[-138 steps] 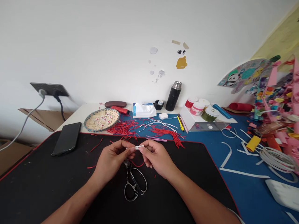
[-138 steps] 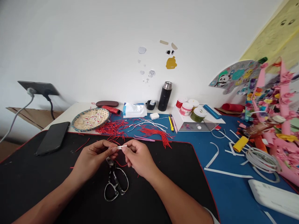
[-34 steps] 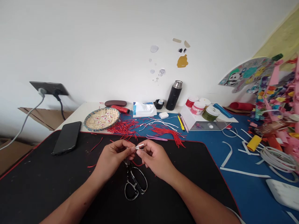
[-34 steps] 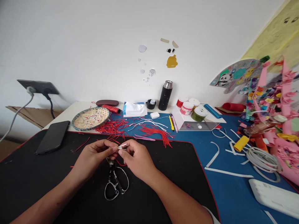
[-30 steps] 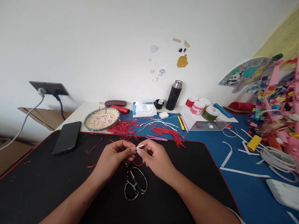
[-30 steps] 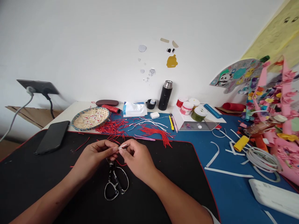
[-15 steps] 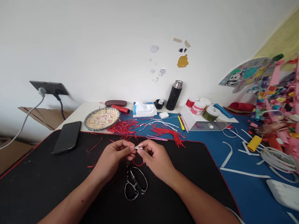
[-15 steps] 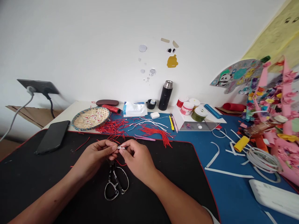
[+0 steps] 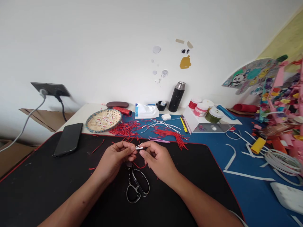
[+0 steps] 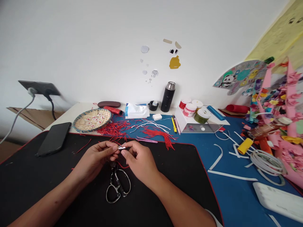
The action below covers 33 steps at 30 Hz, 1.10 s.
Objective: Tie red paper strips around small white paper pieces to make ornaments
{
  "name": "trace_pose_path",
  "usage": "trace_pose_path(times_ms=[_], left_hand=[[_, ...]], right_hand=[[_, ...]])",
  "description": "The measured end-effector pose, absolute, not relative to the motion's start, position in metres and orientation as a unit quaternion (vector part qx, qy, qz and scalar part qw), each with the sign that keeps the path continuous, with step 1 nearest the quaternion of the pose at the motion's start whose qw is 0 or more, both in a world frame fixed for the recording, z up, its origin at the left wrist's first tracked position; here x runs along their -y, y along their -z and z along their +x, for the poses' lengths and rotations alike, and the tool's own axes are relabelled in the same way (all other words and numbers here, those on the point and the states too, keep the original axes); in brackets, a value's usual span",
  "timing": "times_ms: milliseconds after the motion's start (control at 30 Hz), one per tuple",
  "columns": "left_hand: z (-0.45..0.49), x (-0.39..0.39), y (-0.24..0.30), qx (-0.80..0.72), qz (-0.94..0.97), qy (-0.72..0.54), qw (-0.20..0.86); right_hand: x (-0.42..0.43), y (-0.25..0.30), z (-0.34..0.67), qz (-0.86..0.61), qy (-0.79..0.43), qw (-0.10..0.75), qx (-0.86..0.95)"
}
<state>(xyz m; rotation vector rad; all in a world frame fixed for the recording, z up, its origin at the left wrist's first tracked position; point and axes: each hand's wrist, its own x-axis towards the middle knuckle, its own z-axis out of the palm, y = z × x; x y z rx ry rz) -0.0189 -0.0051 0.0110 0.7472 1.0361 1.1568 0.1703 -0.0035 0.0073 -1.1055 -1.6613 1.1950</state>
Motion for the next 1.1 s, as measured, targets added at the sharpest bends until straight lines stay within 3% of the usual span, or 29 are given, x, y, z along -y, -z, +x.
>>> trace_pose_path(times_ms=[1100], left_hand=[[-0.0163,0.0083,-0.0097,-0.489,0.443,-0.460,0.594]], right_hand=[[0.0047,-0.0087,0.1705,-0.460,-0.424,0.356,0.694]])
